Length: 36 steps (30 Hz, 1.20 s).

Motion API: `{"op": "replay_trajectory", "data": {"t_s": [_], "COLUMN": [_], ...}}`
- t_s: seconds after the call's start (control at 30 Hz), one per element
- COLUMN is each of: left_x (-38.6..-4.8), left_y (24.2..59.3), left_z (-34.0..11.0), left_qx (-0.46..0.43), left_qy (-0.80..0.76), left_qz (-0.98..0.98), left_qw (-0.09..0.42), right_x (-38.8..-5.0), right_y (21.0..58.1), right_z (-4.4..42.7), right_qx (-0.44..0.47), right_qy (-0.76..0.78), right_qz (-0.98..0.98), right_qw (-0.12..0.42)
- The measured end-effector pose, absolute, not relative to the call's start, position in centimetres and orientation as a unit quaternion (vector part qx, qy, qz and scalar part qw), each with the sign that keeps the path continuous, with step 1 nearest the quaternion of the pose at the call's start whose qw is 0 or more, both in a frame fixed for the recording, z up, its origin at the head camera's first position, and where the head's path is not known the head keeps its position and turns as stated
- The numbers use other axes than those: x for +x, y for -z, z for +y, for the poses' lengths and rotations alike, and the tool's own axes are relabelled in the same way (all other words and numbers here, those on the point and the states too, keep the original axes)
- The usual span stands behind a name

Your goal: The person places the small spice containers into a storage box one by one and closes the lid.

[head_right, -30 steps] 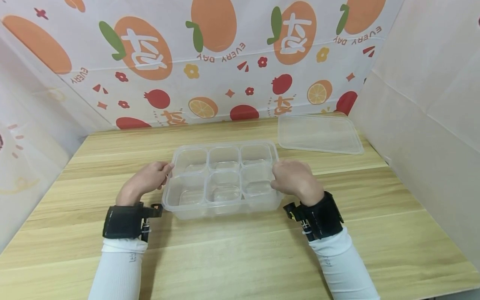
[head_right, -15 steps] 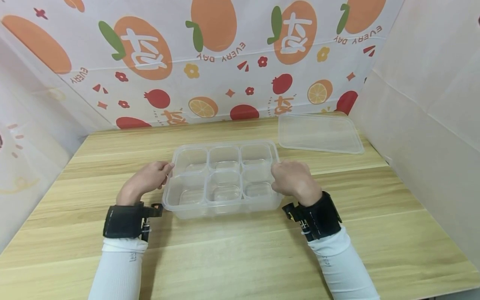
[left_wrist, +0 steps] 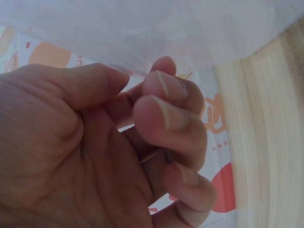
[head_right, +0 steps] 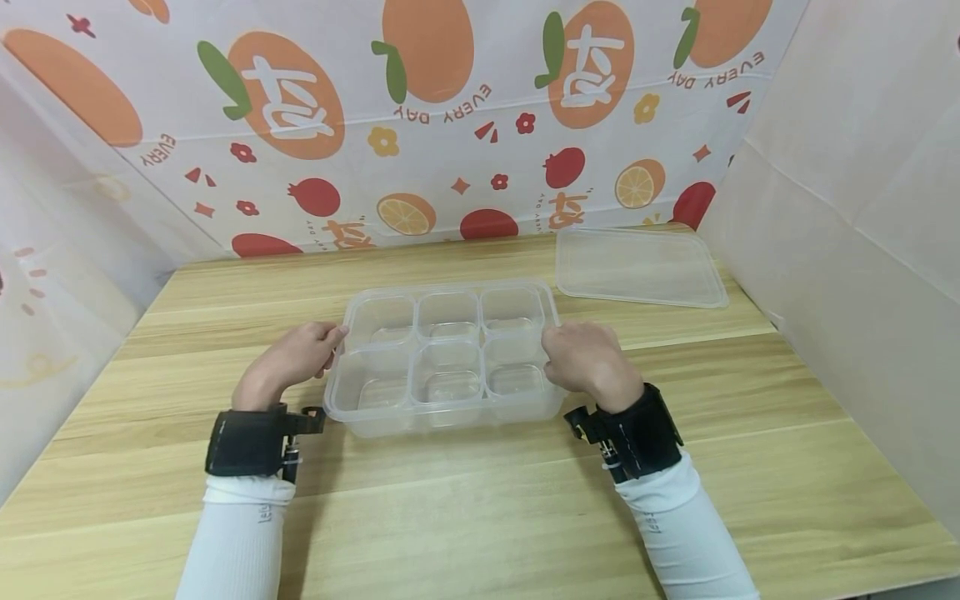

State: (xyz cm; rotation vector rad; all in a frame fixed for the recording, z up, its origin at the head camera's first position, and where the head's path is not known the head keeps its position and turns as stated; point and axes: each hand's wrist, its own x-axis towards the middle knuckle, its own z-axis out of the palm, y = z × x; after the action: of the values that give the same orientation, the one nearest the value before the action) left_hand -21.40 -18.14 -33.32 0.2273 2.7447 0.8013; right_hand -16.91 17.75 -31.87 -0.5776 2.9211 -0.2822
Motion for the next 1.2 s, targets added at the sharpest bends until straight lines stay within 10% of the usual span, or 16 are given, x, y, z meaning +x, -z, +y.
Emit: {"op": "replay_trajectory", "data": {"t_s": [0.83, 1.2], "left_x": [-21.6, -21.5], "left_y": [33.4, 33.4], "left_z": [-18.3, -18.3], "left_qx": [0.075, 0.079], "left_qy": [-0.282, -0.280], "left_qz": [0.946, 0.947], "left_qw": [0.139, 0.138], "right_x": [-17.2, -18.4], "right_y": [31.4, 32.1], "right_z": [18.3, 19.0], "right_qx": [-0.186, -0.160], "right_qy": [0.117, 0.163], "right_qz": [0.971, 0.973], "right_qw": [0.094, 0.011]}}
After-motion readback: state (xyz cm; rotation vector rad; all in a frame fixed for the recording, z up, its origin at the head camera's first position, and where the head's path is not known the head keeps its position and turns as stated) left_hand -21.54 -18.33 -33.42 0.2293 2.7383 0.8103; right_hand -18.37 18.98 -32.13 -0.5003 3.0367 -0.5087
